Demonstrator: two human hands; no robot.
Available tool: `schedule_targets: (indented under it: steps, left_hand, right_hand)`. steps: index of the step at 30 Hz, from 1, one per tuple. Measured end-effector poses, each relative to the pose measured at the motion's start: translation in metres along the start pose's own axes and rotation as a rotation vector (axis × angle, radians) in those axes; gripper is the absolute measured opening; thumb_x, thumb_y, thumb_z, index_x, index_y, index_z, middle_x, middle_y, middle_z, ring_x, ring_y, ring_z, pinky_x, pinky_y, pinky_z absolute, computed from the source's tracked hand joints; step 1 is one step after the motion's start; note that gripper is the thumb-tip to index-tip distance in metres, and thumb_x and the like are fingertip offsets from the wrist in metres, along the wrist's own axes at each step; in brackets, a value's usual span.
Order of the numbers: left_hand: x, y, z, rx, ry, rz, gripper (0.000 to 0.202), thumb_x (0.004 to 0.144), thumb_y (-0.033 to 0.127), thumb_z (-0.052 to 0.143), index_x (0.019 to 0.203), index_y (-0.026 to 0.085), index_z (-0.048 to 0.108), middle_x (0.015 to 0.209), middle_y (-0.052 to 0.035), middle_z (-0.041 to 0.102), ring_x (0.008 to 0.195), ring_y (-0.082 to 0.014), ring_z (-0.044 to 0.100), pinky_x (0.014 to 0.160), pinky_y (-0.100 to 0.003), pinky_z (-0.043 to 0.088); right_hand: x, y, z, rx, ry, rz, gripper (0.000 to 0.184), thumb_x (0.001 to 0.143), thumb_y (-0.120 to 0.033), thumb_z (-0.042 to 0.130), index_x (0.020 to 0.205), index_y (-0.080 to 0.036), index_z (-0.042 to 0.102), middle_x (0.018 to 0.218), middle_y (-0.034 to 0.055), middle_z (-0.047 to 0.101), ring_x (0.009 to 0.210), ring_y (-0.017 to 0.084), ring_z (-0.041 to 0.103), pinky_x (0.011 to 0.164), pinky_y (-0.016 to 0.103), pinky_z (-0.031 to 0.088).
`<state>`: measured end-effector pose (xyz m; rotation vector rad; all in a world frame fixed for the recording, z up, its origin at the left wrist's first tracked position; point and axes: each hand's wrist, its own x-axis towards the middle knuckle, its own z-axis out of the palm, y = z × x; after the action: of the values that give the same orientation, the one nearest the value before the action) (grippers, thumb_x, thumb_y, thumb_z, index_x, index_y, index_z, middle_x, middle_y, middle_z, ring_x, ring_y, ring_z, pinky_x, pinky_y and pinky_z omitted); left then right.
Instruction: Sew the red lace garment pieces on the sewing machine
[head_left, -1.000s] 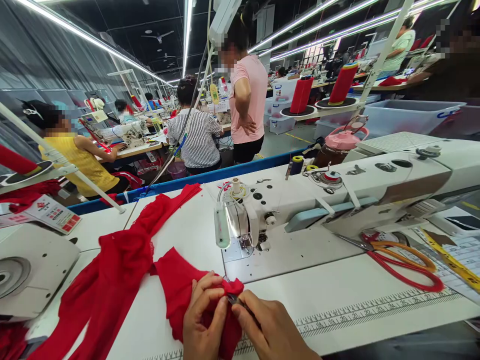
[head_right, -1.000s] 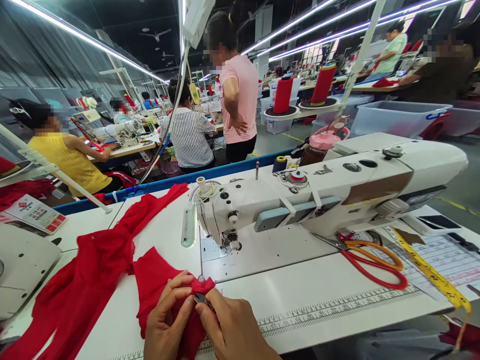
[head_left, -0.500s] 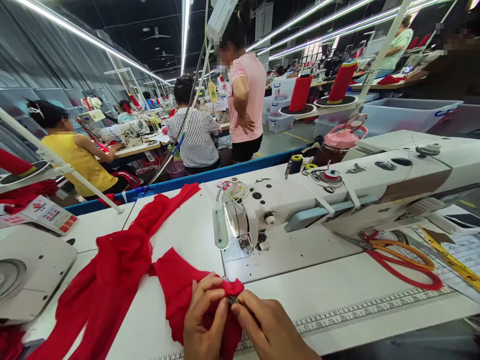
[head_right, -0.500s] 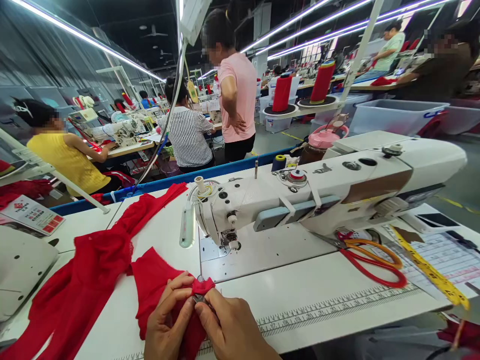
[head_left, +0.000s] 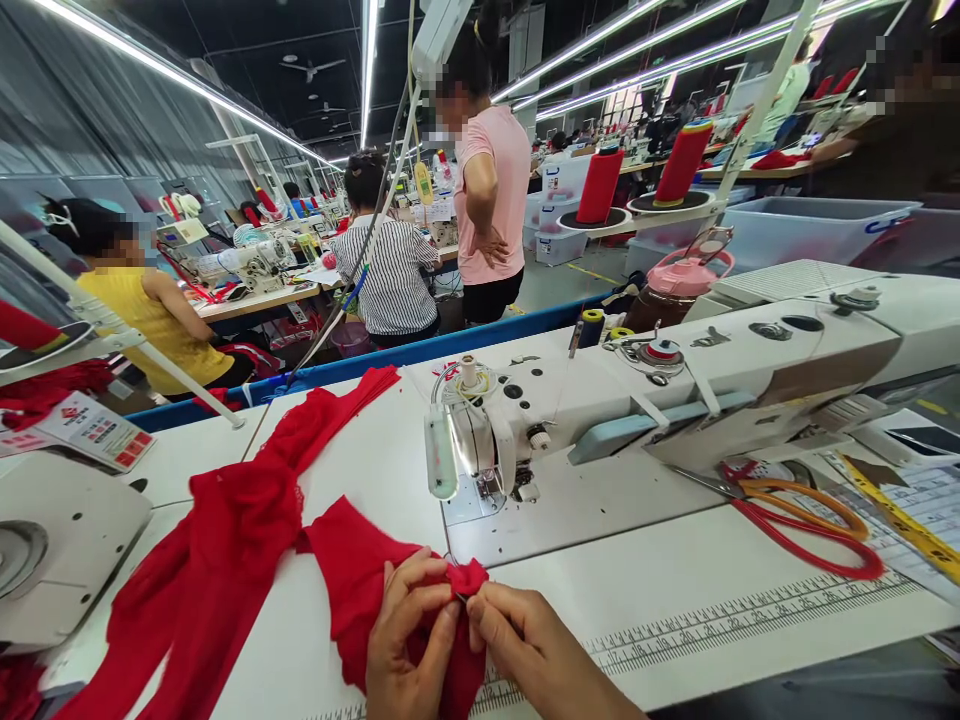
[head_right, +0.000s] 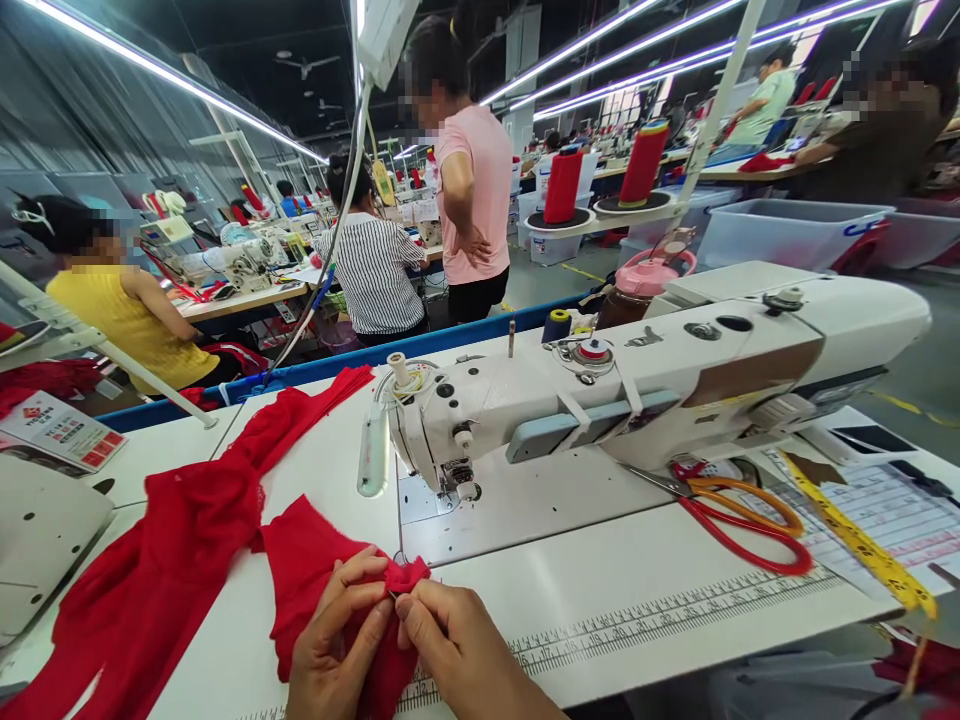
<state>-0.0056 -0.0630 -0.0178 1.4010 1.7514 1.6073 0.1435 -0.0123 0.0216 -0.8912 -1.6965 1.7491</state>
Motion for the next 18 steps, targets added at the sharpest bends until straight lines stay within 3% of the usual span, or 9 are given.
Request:
schedule_targets:
  steps: [5,8,11,14,18]
  left_hand:
    - [0.002,-0.006,-0.007,0.041,-0.037,0.017,0.024,0.089,0.049,0.065,0.081,0.029,0.075,0.111,-0.0048,0.073,0.118,-0.0283,0.064,0.120,-0.062,0.020]
    - [0.003,-0.008,-0.010,0.091,-0.127,0.034,0.019,0.090,0.043,0.064,0.084,0.030,0.076,0.112,-0.0049,0.073,0.119,-0.0292,0.064,0.118,-0.066,0.020]
    - [0.002,-0.008,-0.009,0.095,-0.084,0.052,0.022,0.090,0.045,0.064,0.083,0.029,0.076,0.110,-0.0057,0.073,0.118,-0.0287,0.064,0.119,-0.064,0.020]
    - [0.002,-0.011,-0.008,0.098,-0.048,0.079,0.024,0.090,0.047,0.063,0.081,0.029,0.076,0.108,-0.0058,0.074,0.117,-0.0283,0.065,0.119,-0.063,0.023]
    - [0.003,-0.017,-0.011,0.121,-0.143,0.113,0.015,0.088,0.040,0.066,0.084,0.031,0.077,0.110,-0.0044,0.074,0.117,-0.0291,0.066,0.116,-0.065,0.025]
  right_hand:
    - [-0.004,0.002,-0.006,-0.146,0.030,-0.059,0.046,0.100,-0.057,0.041,0.073,-0.021,0.047,0.062,-0.0049,0.039,0.055,0.011,0.034,0.050,0.023,0.028]
    - [-0.005,0.006,-0.007,-0.352,0.183,-0.140,0.028,0.095,-0.048,0.053,0.085,-0.022,0.052,0.059,-0.0070,0.040,0.053,0.011,0.034,0.051,0.023,0.028]
    - [-0.001,0.009,-0.004,-0.481,0.271,-0.213,0.013,0.093,-0.036,0.053,0.089,-0.023,0.054,0.058,-0.0075,0.042,0.050,0.011,0.036,0.051,0.023,0.029]
    - [0.005,0.010,-0.001,-0.448,0.249,-0.212,0.021,0.091,-0.029,0.050,0.072,-0.023,0.045,0.058,-0.0066,0.041,0.052,0.011,0.035,0.051,0.022,0.029]
    - [0.013,0.008,0.000,-0.227,0.206,-0.110,0.028,0.092,-0.034,0.049,0.068,-0.022,0.040,0.060,-0.0060,0.037,0.056,0.011,0.033,0.050,0.023,0.028]
